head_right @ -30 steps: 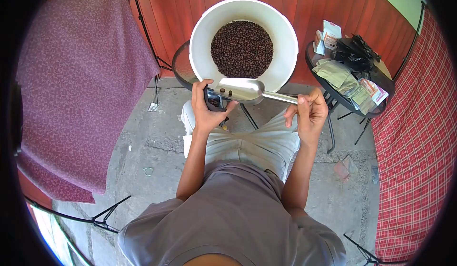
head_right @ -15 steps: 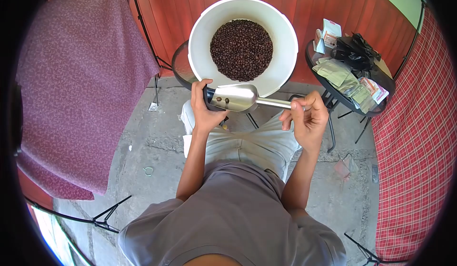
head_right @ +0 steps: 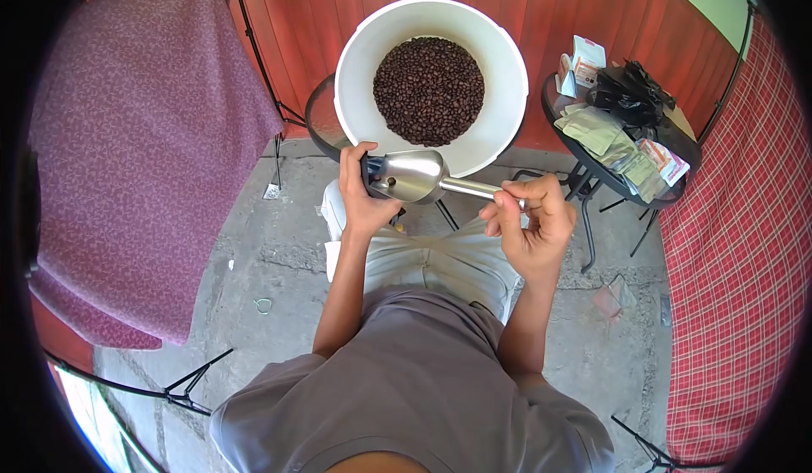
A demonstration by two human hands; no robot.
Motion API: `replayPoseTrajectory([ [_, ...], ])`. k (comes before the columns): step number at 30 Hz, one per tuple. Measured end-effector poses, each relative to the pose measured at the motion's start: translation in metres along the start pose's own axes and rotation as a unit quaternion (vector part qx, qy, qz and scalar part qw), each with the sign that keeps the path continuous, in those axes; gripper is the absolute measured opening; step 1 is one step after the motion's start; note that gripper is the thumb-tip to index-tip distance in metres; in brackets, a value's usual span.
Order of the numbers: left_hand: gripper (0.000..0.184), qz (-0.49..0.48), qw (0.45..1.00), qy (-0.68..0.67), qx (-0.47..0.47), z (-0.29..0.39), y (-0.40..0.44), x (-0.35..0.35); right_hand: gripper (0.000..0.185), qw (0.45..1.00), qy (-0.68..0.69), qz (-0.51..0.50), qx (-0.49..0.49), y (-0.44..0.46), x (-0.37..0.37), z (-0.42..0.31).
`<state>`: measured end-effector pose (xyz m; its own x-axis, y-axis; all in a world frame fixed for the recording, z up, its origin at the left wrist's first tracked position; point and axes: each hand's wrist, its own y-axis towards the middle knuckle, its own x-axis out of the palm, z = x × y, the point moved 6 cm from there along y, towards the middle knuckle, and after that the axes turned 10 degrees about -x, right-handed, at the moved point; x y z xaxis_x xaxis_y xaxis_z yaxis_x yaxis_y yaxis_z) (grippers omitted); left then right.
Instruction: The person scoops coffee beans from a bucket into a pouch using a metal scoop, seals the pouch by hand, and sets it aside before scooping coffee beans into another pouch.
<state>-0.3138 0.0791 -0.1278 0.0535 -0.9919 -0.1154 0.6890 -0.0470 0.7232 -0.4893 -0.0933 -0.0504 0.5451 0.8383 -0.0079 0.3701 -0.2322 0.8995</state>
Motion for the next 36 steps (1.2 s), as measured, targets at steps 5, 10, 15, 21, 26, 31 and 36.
replayPoseTrajectory([
  [5, 0.078, 0.011, 1.0, 0.002, 0.018, 0.002, 0.0, -0.001, 0.008, 1.0, -0.001, -0.004, -0.007, 0.0, 0.002, -0.002],
  [10, 0.077, 0.011, 1.0, 0.004, 0.019, 0.002, 0.0, 0.0, 0.008, 1.0, -0.001, -0.005, -0.01, 0.0, 0.002, -0.002],
  [15, 0.078, 0.016, 0.999, 0.016, 0.031, 0.006, 0.0, -0.002, 0.007, 0.998, 0.04, 0.041, 0.006, 0.0, -0.004, 0.006],
  [21, 0.078, 0.026, 0.999, 0.01, 0.027, 0.007, 0.001, 0.001, 0.009, 0.994, 0.061, 0.094, 0.013, 0.003, -0.015, 0.025],
  [26, 0.078, 0.026, 0.999, 0.012, 0.029, 0.005, 0.001, 0.001, 0.011, 0.993, 0.048, 0.09, 0.059, 0.0, -0.007, 0.049],
  [31, 0.078, 0.022, 0.999, 0.014, 0.023, 0.005, 0.001, 0.001, 0.014, 0.992, 0.029, 0.066, 0.106, -0.006, 0.008, 0.065],
  [36, 0.078, 0.022, 0.999, 0.015, 0.026, 0.006, 0.002, -0.001, 0.014, 0.99, 0.012, 0.051, 0.135, -0.009, 0.013, 0.071],
])
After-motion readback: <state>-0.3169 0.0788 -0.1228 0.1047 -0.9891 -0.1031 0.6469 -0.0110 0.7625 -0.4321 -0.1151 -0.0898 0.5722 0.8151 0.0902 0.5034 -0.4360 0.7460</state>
